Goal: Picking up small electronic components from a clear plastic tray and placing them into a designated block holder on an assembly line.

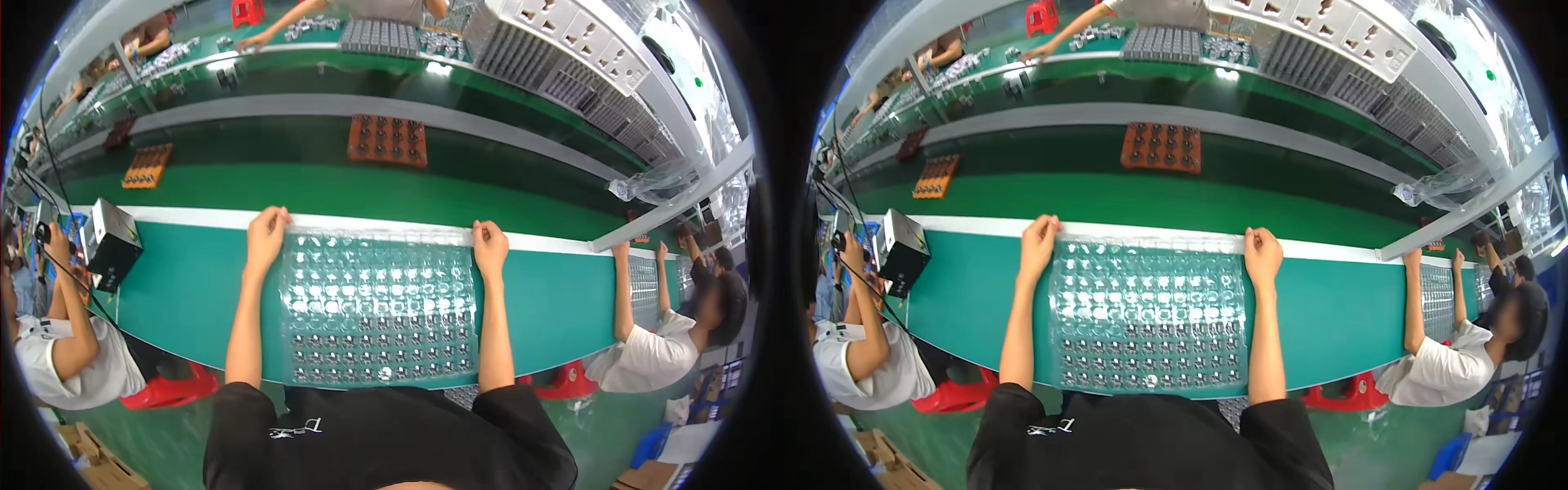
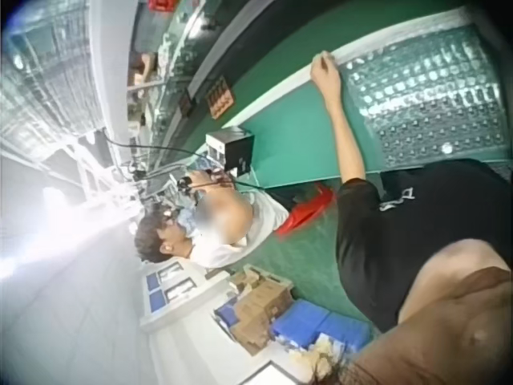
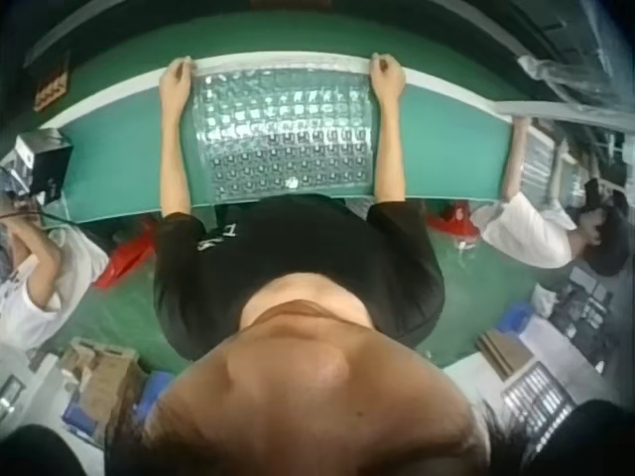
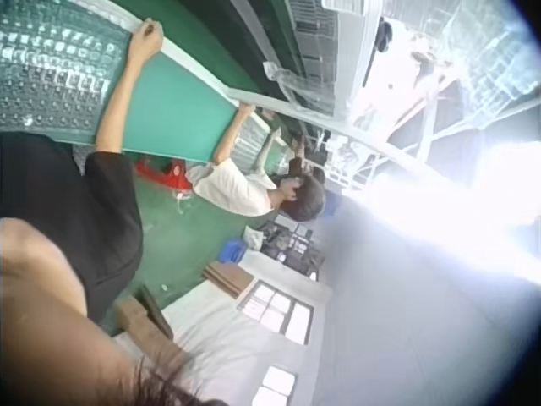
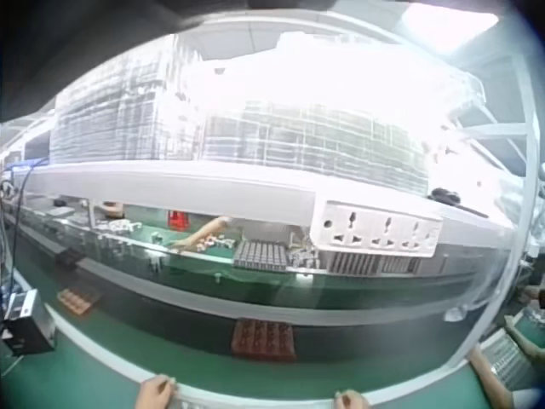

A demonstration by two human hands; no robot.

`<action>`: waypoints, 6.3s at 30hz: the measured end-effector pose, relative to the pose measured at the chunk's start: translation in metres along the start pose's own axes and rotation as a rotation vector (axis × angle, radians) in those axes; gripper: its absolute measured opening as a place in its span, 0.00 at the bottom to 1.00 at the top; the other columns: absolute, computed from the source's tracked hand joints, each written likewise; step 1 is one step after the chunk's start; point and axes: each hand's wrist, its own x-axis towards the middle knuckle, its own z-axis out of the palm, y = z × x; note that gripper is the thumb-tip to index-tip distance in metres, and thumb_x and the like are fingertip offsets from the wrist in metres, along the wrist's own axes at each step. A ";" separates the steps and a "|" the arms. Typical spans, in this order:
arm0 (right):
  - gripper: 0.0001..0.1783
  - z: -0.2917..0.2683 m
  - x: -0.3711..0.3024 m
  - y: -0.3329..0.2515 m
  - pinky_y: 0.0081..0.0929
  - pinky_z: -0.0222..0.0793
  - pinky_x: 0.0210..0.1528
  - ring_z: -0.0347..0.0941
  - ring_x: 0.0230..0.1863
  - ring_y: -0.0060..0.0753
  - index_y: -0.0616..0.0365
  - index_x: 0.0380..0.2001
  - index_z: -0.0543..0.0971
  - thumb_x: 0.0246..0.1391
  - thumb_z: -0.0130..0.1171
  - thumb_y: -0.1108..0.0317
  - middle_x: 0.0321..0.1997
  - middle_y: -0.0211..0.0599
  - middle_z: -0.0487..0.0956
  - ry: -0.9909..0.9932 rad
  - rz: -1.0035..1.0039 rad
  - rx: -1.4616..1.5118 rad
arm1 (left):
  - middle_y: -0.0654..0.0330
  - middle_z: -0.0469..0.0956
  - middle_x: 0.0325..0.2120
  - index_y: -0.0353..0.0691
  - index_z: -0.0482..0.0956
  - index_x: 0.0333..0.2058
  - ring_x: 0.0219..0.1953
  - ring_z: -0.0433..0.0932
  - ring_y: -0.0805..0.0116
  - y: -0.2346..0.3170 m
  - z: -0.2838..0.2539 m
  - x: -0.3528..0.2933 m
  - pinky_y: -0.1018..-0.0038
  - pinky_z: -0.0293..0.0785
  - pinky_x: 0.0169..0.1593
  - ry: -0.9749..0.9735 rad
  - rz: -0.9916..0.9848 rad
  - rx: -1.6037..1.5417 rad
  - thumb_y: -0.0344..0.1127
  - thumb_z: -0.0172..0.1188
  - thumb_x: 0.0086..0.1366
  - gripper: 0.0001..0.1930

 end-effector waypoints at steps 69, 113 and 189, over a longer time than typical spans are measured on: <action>0.12 -0.009 -0.012 -0.032 0.16 0.55 0.28 0.59 0.26 0.12 0.64 0.36 0.85 0.60 0.67 0.64 0.23 0.19 0.72 -0.186 0.185 0.309 | 0.63 0.84 0.36 0.32 0.82 0.48 0.29 0.63 0.77 0.021 0.001 -0.007 0.79 0.66 0.38 -0.124 -0.078 -0.102 0.46 0.42 0.79 0.24; 0.12 -0.009 -0.011 -0.016 0.16 0.57 0.29 0.61 0.26 0.12 0.65 0.34 0.85 0.61 0.67 0.64 0.23 0.20 0.73 -0.222 0.161 0.341 | 0.64 0.83 0.33 0.37 0.81 0.47 0.31 0.72 0.82 0.002 0.005 -0.003 0.81 0.68 0.36 -0.071 -0.129 -0.255 0.37 0.52 0.76 0.12; 0.13 -0.011 -0.012 -0.033 0.21 0.56 0.24 0.61 0.21 0.15 0.62 0.32 0.87 0.56 0.69 0.61 0.21 0.27 0.77 -0.148 0.178 0.238 | 0.65 0.81 0.33 0.38 0.82 0.50 0.27 0.65 0.83 -0.006 0.010 0.004 0.84 0.63 0.33 -0.049 -0.096 -0.271 0.42 0.56 0.75 0.15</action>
